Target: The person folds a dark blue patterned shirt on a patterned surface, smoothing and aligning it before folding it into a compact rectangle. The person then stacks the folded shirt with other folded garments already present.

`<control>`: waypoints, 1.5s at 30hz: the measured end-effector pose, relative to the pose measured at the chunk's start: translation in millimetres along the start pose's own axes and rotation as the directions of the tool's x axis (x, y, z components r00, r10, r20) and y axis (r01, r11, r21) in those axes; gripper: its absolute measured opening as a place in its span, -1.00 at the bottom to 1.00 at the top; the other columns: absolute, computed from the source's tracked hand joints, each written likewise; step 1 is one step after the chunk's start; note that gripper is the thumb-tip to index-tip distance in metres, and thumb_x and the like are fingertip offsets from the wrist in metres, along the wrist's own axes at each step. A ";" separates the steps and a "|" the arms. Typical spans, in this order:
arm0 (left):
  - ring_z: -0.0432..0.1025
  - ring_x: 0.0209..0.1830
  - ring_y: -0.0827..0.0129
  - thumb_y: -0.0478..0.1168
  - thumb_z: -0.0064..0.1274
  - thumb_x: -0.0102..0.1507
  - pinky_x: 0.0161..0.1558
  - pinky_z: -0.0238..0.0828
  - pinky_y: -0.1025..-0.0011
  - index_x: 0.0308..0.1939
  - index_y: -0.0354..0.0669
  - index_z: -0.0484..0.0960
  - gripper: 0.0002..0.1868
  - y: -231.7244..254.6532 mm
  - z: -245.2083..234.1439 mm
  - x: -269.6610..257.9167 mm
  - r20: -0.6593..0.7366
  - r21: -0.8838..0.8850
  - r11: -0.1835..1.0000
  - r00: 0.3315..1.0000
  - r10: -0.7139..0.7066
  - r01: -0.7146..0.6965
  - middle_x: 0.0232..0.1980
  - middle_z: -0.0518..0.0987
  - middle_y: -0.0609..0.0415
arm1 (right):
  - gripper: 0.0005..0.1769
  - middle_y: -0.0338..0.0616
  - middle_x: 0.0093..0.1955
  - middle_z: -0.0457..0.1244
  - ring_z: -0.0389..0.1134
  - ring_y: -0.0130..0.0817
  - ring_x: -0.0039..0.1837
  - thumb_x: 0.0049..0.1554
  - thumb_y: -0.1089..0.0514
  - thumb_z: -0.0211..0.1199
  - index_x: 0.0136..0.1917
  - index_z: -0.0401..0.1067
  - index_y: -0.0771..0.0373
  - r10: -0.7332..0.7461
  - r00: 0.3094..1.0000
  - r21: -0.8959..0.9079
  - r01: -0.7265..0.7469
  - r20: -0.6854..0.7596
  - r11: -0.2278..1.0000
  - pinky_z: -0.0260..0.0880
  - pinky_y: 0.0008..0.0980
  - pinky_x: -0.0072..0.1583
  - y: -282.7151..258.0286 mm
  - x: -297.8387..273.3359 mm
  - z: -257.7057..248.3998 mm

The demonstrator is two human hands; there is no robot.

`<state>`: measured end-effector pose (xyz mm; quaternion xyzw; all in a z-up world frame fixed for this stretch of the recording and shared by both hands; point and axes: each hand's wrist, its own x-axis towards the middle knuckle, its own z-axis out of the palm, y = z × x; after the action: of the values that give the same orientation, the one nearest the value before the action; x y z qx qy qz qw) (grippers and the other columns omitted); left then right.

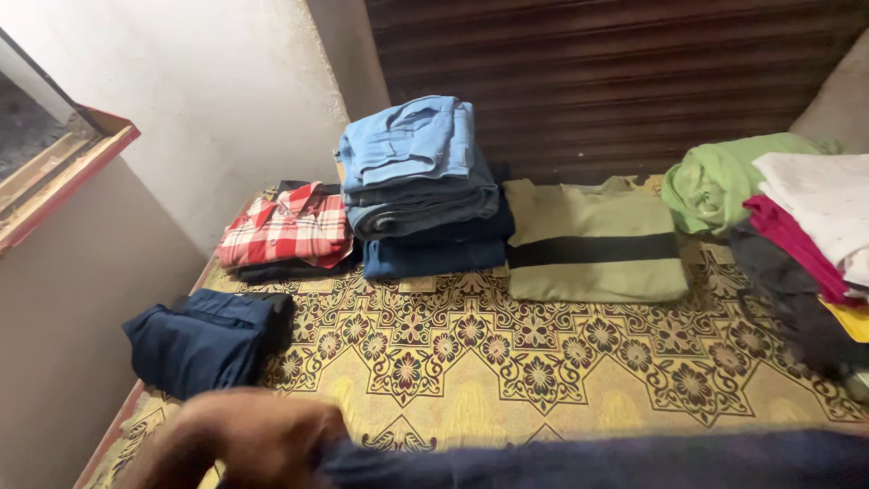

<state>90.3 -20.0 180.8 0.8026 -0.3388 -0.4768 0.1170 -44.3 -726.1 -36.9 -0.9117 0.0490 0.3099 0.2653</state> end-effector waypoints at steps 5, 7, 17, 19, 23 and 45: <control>0.59 -0.12 0.06 0.21 0.03 0.29 -0.04 0.50 0.13 -0.09 -0.20 0.67 -0.48 -30.6 -47.7 104.6 -0.338 0.195 0.965 0.936 -0.100 0.174 -0.14 0.70 -0.13 | -0.55 -0.23 0.09 0.33 0.34 -0.39 0.19 0.17 -0.09 0.32 0.27 0.49 0.10 -0.052 0.998 0.016 0.052 -0.026 0.998 0.41 -0.34 0.26 6.4 59.0 -24.4; 0.53 0.00 -0.06 0.11 0.07 0.27 0.03 0.46 0.07 0.04 -0.10 0.63 -0.57 -45.8 -52.9 149.2 -0.535 0.214 0.959 0.844 -0.044 0.186 -0.04 0.66 -0.13 | -0.58 -0.24 0.05 0.35 0.35 -0.40 0.16 0.17 -0.08 0.31 0.23 0.52 0.12 -0.088 0.995 0.055 0.091 -0.055 0.994 0.42 -0.34 0.23 6.5 89.1 -26.5; 0.45 0.18 0.23 0.03 0.12 0.30 0.29 0.22 0.14 0.03 -0.07 0.61 -0.66 -73.2 -45.9 234.9 -0.834 0.278 0.842 0.551 -0.028 0.463 -0.04 0.66 0.07 | -0.44 -0.08 0.07 0.44 0.46 -0.25 0.13 0.09 -0.15 0.39 0.26 0.51 0.15 -0.047 0.961 0.043 0.061 -0.273 0.997 0.48 -0.31 0.21 -15.9 134.5 -24.7; 0.44 0.14 0.16 -0.01 0.20 0.19 0.25 0.22 0.13 -0.01 -0.09 0.60 -0.63 -62.5 -42.7 225.3 -0.912 0.258 0.880 0.401 0.085 0.398 -0.03 0.62 0.03 | -0.37 0.00 0.10 0.37 0.43 -0.21 0.18 0.08 -0.22 0.43 0.31 0.48 0.11 0.008 0.900 -0.194 -0.103 -0.437 0.976 0.42 -0.29 0.25 -38.8 118.2 -23.5; 0.44 0.09 0.07 -0.11 0.27 0.09 0.16 0.25 0.14 -0.06 -0.08 0.60 -0.62 -34.1 -11.0 178.8 -0.974 0.192 0.966 0.155 0.165 0.175 -0.03 0.61 0.02 | -0.38 -0.16 0.07 0.41 0.45 -0.16 0.21 -0.07 -0.23 0.51 0.19 0.52 0.03 -0.049 0.730 -0.205 -0.125 -0.682 0.971 0.43 -0.22 0.28 -77.0 60.3 -10.1; 0.52 -0.05 0.40 -0.26 0.18 0.24 -0.04 0.50 0.42 0.32 -0.18 0.58 -0.47 -68.4 145.6 92.5 -0.773 -0.624 0.343 0.492 -0.400 -0.702 0.15 0.59 -0.05 | -0.10 0.21 0.46 0.14 0.28 0.04 0.45 0.01 0.12 0.49 0.53 0.17 0.21 0.382 0.744 0.486 -0.088 -0.548 0.870 0.36 0.05 0.40 17.2 -102.7 138.2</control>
<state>26.1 -10.1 7.0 0.6560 0.0103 -0.0957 0.7486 -205.6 -677.4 -76.2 -0.8660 0.3191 0.0012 0.3851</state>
